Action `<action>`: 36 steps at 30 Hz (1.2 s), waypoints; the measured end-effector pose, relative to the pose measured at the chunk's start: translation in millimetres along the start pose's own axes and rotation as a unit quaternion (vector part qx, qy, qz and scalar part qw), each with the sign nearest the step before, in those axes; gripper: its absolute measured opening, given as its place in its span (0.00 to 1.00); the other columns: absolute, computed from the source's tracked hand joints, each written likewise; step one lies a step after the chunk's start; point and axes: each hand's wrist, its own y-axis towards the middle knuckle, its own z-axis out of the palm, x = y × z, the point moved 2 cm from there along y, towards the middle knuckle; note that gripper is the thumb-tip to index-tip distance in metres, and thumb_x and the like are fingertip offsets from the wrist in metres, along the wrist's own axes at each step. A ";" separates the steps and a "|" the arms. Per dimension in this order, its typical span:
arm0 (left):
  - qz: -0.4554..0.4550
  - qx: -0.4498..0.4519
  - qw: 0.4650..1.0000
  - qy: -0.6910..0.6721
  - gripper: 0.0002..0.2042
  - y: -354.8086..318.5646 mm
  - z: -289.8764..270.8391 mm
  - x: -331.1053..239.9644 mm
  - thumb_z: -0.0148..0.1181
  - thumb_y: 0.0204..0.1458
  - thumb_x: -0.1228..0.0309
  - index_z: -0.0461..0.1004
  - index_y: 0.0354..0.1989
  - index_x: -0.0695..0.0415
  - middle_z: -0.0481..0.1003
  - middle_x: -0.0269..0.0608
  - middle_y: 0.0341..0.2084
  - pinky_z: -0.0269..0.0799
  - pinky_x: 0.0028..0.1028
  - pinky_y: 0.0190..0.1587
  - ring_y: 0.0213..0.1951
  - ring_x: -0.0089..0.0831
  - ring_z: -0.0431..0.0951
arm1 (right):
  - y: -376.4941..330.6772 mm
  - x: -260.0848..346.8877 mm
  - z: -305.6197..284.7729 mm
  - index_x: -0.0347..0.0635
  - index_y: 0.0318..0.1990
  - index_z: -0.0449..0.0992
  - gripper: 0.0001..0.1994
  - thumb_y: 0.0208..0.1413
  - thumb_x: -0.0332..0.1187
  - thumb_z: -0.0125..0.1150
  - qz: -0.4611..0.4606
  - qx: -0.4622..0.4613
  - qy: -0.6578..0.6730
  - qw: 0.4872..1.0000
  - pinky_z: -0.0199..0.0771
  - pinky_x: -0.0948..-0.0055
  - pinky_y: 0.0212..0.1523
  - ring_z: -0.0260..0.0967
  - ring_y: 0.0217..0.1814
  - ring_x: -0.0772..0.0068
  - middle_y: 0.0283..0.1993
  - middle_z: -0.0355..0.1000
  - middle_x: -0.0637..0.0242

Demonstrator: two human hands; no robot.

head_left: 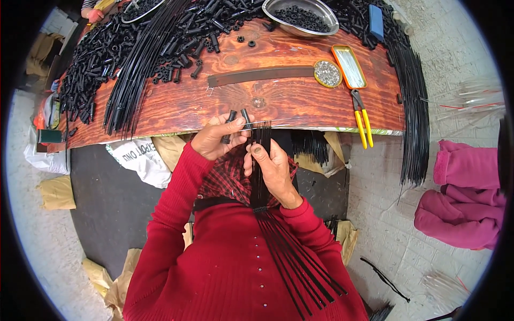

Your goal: Manually assembling bundles of black fiber strips, trimming ends with cutters, and securing them with small ring connectors.

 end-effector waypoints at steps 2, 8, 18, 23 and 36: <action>-0.001 0.004 1.000 0.005 0.13 -0.3 -0.1 -0.1 0.57 0.62 0.73 0.71 0.52 0.67 0.75 0.41 0.36 0.84 0.20 0.39 0.36 0.23 0.79 | -0.1 0.7 0.0 0.37 0.43 0.70 0.18 0.65 0.46 0.57 0.000 -0.001 0.003 1.000 0.72 0.79 0.28 0.69 0.25 0.78 0.27 0.72 0.65; 0.016 0.010 1.000 -0.004 0.13 2.1 -2.4 1.0 0.56 0.62 0.73 0.71 0.51 0.67 0.76 0.44 0.39 0.84 0.20 0.39 0.37 0.24 0.78 | -1.1 0.8 0.0 0.37 0.43 0.70 0.18 0.65 0.46 0.57 0.005 -0.005 0.002 1.000 0.72 0.79 0.28 0.69 0.24 0.78 0.27 0.72 0.65; 0.006 -0.026 0.999 -0.036 0.14 1.1 -5.3 6.1 0.58 0.61 0.73 0.70 0.53 0.66 0.74 0.40 0.37 0.80 0.19 0.34 0.35 0.23 0.77 | 0.4 0.2 0.9 0.37 0.43 0.70 0.18 0.66 0.46 0.57 0.004 0.001 0.000 1.000 0.72 0.78 0.28 0.69 0.24 0.78 0.27 0.72 0.65; -0.003 -0.042 0.999 -0.022 0.15 0.6 -3.6 5.5 0.59 0.61 0.73 0.70 0.54 0.65 0.74 0.39 0.34 0.79 0.18 0.33 0.33 0.23 0.77 | 1.1 0.6 2.3 0.37 0.43 0.70 0.17 0.66 0.45 0.56 -0.001 0.011 -0.010 1.000 0.71 0.78 0.28 0.69 0.25 0.78 0.27 0.72 0.65; 0.018 -0.055 0.997 0.041 0.16 -2.1 2.9 3.4 0.63 0.59 0.69 0.73 0.52 0.63 0.75 0.32 0.28 0.77 0.16 0.32 0.28 0.17 0.76 | 3.1 2.2 4.1 0.36 0.43 0.69 0.16 0.67 0.43 0.55 -0.002 0.009 -0.009 1.000 0.72 0.78 0.27 0.69 0.25 0.78 0.27 0.72 0.65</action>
